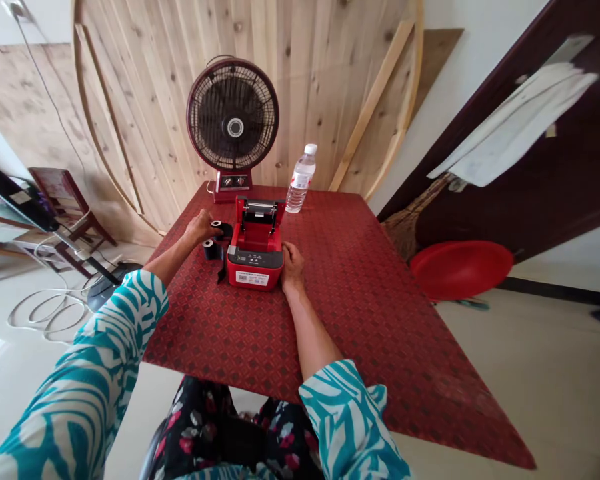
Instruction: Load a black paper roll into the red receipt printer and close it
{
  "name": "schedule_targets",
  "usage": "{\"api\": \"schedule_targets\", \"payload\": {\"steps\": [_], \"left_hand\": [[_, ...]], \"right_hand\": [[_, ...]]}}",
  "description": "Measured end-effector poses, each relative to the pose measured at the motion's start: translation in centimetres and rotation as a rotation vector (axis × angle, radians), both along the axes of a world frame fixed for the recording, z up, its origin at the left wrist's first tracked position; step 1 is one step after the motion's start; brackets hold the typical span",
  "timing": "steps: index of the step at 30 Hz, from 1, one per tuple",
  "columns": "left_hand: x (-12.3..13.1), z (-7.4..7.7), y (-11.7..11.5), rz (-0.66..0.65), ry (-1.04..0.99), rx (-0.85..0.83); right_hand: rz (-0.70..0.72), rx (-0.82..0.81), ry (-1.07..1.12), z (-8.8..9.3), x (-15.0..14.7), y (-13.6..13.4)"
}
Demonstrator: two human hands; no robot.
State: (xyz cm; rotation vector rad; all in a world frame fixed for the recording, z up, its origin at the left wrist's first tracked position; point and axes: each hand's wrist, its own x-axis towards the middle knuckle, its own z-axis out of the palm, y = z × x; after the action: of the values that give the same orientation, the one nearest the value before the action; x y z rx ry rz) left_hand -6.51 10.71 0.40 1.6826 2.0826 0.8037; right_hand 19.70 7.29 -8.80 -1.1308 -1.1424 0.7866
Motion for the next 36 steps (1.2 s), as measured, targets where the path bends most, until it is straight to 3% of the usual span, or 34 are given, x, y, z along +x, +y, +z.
{"api": "schedule_targets", "payload": {"steps": [3, 6, 12, 17, 23, 27, 30, 33, 36], "left_hand": [[-0.1, 0.2, 0.2, -0.06, 0.036, -0.023], [-0.2, 0.0, -0.4, -0.064, -0.129, -0.005], [-2.0, -2.2, -5.8, -0.055, -0.638, 0.187], [-1.8, -4.6, -8.7, -0.235, -0.674, 0.162], [-0.6, -5.7, -8.4, -0.15, -0.525, 0.211], [-1.6, -4.0, -8.9, -0.133, -0.685, 0.278], [-1.5, -1.2, -8.7, -0.251, -0.796, 0.353], [0.6, 2.0, -8.1, -0.492, -0.644, 0.328], [3.7, 4.5, -7.2, -0.64, -0.361, 0.317]], "right_hand": [[-0.002, 0.011, -0.011, 0.1, 0.0, 0.0], [0.006, 0.017, 0.0, 0.2, 0.0, -0.1], [0.01, 0.006, 0.012, 0.1, -0.1, -0.1], [0.012, 0.016, 0.032, -0.1, 0.0, -0.1], [-0.006, 0.016, 0.032, 0.0, -0.1, -0.1], [0.009, 0.004, 0.024, -0.1, -0.1, 0.1], [0.017, 0.006, 0.025, -0.2, -0.1, 0.1], [0.017, 0.021, 0.02, 0.0, -0.1, 0.0], [0.014, 0.024, 0.007, 0.3, -0.2, -0.2]]}}
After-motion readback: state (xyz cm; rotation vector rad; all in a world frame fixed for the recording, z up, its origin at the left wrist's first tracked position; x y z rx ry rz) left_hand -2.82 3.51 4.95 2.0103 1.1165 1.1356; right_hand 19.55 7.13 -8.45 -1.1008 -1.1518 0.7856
